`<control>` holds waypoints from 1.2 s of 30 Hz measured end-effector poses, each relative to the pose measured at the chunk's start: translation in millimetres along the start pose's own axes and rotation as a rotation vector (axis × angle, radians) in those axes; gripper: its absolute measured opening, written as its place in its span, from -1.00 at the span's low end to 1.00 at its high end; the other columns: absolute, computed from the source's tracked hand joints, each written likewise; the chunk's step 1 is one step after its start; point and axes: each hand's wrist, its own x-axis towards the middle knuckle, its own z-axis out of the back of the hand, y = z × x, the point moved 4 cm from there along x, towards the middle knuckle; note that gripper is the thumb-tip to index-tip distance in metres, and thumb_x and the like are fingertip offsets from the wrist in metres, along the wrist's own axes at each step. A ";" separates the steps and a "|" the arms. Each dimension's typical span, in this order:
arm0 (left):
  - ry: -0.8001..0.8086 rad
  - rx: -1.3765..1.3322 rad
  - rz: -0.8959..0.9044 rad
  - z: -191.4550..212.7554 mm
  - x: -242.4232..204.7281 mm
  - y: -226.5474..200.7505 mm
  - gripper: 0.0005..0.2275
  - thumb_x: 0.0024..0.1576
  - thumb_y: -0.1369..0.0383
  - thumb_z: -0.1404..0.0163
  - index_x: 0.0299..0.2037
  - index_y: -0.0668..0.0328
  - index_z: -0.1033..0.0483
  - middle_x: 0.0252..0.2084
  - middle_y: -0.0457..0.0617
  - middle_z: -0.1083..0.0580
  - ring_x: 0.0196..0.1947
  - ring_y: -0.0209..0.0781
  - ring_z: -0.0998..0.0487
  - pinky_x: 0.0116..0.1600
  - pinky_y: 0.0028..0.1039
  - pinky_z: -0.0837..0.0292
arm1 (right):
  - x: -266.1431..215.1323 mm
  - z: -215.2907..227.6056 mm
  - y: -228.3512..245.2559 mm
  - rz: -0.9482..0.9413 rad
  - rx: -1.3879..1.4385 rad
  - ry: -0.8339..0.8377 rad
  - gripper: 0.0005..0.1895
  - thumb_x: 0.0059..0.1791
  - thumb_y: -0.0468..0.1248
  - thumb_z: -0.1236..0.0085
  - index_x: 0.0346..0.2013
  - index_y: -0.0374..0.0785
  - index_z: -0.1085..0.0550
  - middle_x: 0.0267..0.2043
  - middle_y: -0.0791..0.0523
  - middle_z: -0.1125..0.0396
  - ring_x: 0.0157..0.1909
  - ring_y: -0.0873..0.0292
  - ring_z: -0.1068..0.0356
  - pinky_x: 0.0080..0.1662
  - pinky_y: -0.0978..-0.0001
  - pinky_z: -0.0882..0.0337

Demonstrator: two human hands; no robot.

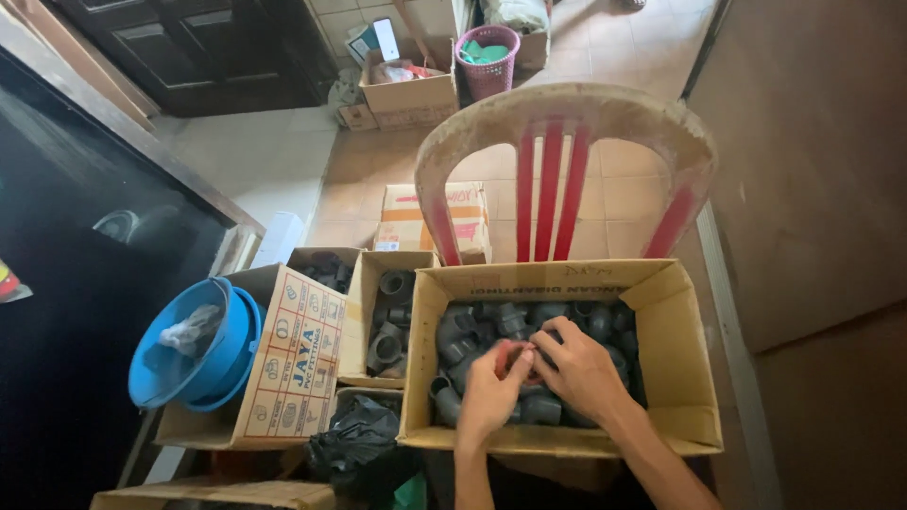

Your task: Stringing multiple PVC elbow joints onto a pink plastic strap for organization or transport.

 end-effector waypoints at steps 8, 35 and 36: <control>-0.269 -0.057 -0.082 35.8 2.6 37.4 -0.79 0.23 0.30 -0.11 -0.45 0.16 -0.58 -0.55 -0.17 -0.41 -0.48 -0.39 -0.35 0.02 -0.53 -0.28 | -1.3 -3.3 -3.5 0.054 -0.020 0.042 -0.83 0.02 -0.15 -0.22 -0.22 -0.14 -0.47 -0.20 0.11 -0.33 -0.30 0.07 -0.37 -0.36 0.25 -0.39; 0.079 -0.998 -0.198 41.8 -17.7 20.9 -0.71 0.32 0.26 0.12 0.14 0.24 -0.41 0.00 0.07 -0.48 -0.04 -0.03 -0.50 0.16 -0.11 -0.43 | -20.5 -45.2 -4.2 0.006 0.044 0.738 -0.57 0.00 0.16 -0.17 -0.10 -0.09 -0.44 -0.09 0.02 -0.27 0.02 -0.10 -0.27 0.00 0.06 -0.31; 0.031 -0.964 -0.109 43.4 -13.6 26.3 -0.60 0.30 0.23 0.11 0.28 0.30 -0.35 0.09 0.09 -0.49 -0.11 -0.09 -0.51 0.03 -0.21 -0.51 | -15.7 -41.3 -2.4 -0.059 0.061 0.806 -0.51 -0.03 0.22 -0.17 -0.05 -0.05 -0.43 -0.04 0.01 -0.30 0.08 -0.12 -0.27 0.04 0.09 -0.34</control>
